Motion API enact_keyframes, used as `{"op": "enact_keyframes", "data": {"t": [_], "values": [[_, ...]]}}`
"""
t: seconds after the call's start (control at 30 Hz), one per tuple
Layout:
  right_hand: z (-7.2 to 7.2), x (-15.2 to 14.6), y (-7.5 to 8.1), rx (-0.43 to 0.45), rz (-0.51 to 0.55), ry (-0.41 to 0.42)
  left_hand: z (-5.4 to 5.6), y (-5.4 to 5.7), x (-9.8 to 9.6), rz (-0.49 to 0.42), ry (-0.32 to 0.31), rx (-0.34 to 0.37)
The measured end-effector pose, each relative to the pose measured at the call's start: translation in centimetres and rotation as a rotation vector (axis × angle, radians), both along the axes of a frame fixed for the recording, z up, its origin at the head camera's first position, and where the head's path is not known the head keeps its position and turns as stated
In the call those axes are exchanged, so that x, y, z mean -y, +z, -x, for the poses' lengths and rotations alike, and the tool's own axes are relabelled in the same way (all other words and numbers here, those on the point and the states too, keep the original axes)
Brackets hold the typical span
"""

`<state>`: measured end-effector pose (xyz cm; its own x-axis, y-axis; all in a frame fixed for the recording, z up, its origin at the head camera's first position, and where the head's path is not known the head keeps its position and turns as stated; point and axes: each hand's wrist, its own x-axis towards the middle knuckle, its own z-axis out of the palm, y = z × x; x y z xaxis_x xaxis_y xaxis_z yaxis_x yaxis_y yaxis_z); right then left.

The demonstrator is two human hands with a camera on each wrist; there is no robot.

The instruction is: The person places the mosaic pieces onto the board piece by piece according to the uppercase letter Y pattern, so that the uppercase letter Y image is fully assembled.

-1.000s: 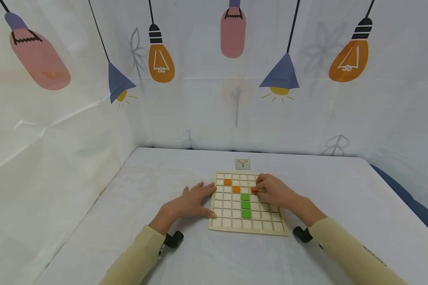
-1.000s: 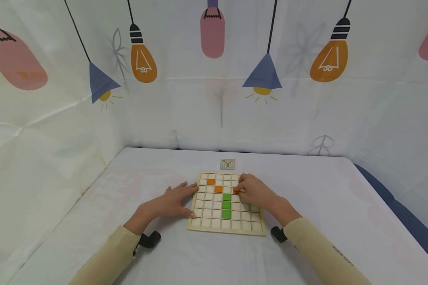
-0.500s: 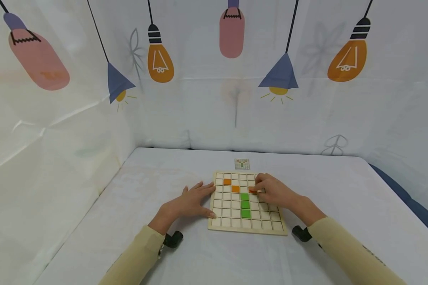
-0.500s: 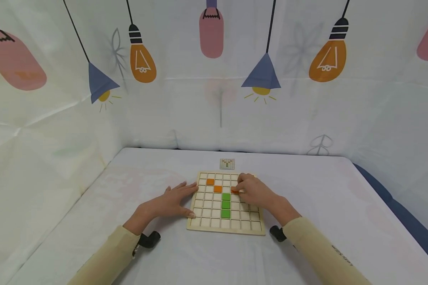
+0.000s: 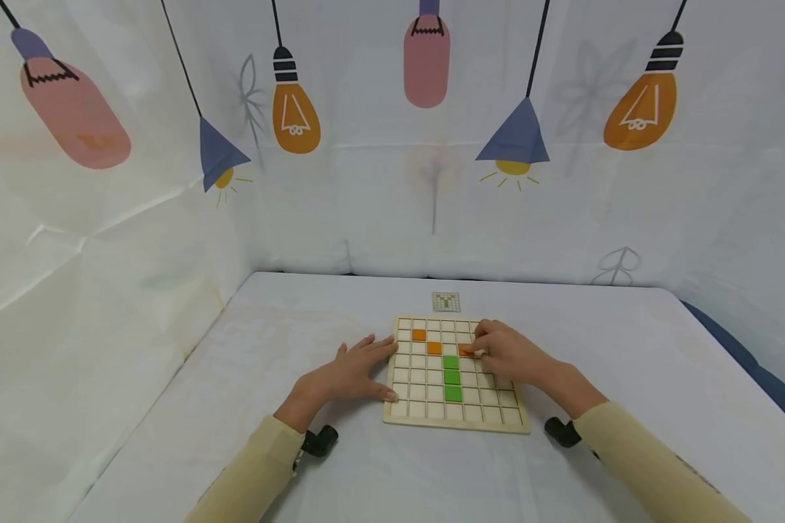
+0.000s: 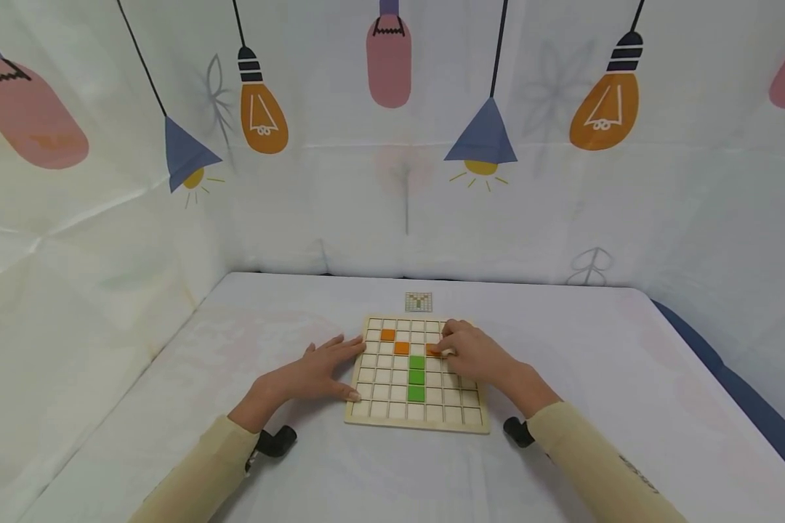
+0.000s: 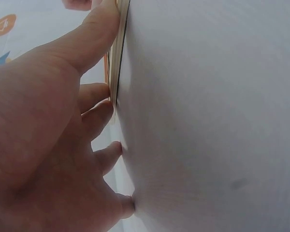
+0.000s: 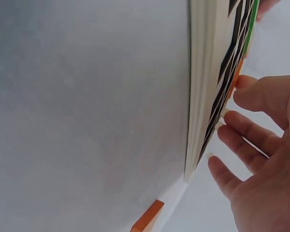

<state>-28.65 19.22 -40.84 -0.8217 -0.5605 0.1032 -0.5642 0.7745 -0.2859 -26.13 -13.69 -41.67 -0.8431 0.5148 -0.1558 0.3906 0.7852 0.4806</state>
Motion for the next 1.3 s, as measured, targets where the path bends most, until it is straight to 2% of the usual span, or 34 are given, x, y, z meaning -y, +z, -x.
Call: {"op": "enact_keyframes", "data": {"t": [0.3,0.67,1.3], "values": [[-0.3,-1.4,0.3,-0.003,-0.009,-0.015,0.0,0.0,0.0,0.004,-0.002,-0.003],[-0.8,-3.4,0.3,-0.049,-0.009,-0.038,0.1,-0.2,0.1,0.001,-0.008,0.001],[-2.0,-6.9,1.2,-0.006,-0.005,-0.085,0.1,0.0,0.1,0.003,-0.007,0.001]]}}
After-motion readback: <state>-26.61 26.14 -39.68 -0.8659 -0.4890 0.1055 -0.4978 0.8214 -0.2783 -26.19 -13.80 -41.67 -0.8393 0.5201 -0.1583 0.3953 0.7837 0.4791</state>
